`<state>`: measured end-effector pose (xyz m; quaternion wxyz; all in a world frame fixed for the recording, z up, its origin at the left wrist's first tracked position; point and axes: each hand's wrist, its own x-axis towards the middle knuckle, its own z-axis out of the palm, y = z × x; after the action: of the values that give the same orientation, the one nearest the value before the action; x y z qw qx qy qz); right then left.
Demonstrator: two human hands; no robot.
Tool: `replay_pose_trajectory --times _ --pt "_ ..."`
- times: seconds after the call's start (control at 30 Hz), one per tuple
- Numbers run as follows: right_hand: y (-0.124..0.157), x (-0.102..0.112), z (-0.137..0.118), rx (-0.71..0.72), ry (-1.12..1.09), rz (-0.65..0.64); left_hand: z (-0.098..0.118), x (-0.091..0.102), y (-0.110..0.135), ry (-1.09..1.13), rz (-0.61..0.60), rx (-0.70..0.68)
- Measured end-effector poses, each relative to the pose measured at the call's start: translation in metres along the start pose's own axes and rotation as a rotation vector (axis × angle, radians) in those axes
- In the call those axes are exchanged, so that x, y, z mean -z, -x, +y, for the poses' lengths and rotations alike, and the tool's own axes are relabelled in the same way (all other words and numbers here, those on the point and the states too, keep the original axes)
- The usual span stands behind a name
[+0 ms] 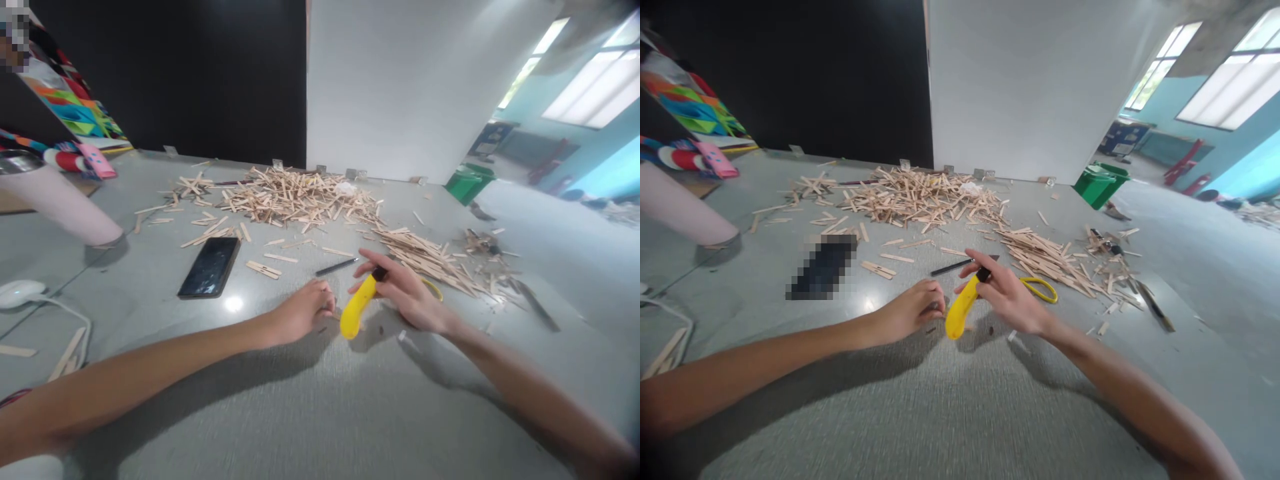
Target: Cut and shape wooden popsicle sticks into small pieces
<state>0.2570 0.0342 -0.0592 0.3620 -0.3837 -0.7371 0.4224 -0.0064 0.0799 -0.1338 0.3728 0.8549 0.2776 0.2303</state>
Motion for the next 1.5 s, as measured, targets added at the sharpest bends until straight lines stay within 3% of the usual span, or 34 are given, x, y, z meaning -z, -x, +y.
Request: replay_pose_trajectory --times 0.2,0.43,0.6,0.7,0.83,0.97,1.1,1.2,1.33,1.5 --pt "-0.002 0.0 -0.002 -0.086 0.079 -0.041 0.002 0.003 0.001 -0.074 -0.049 0.043" --pt "-0.004 0.004 -0.005 -0.209 0.293 0.148 0.002 0.003 0.006 -0.091 -0.111 0.068" --pt "-0.008 0.003 -0.001 -0.243 0.331 0.238 0.017 0.006 0.003 -0.047 -0.113 0.072" --pt "-0.007 -0.003 -0.004 -0.276 0.328 0.19 0.037 0.016 -0.002 0.015 -0.04 0.081" --pt "0.0 -0.015 -0.015 -0.34 0.27 0.092 0.063 0.033 -0.003 0.116 0.161 0.083" --pt "0.008 -0.03 -0.034 -0.313 0.196 0.111 0.071 0.035 0.001 0.275 0.321 0.117" --pt "0.015 -0.046 -0.045 -0.27 0.084 0.216 0.074 0.019 0.005 0.453 0.211 0.177" --pt "0.018 -0.051 -0.044 -0.343 0.012 0.208 0.08 0.01 0.007 0.549 0.154 0.197" --pt "0.018 -0.037 -0.031 -0.318 0.276 0.138 0.075 0.009 0.006 0.623 0.156 0.252" --pt "0.016 -0.011 -0.01 -0.21 0.569 0.113 0.041 0.009 0.004 0.572 0.005 0.339"
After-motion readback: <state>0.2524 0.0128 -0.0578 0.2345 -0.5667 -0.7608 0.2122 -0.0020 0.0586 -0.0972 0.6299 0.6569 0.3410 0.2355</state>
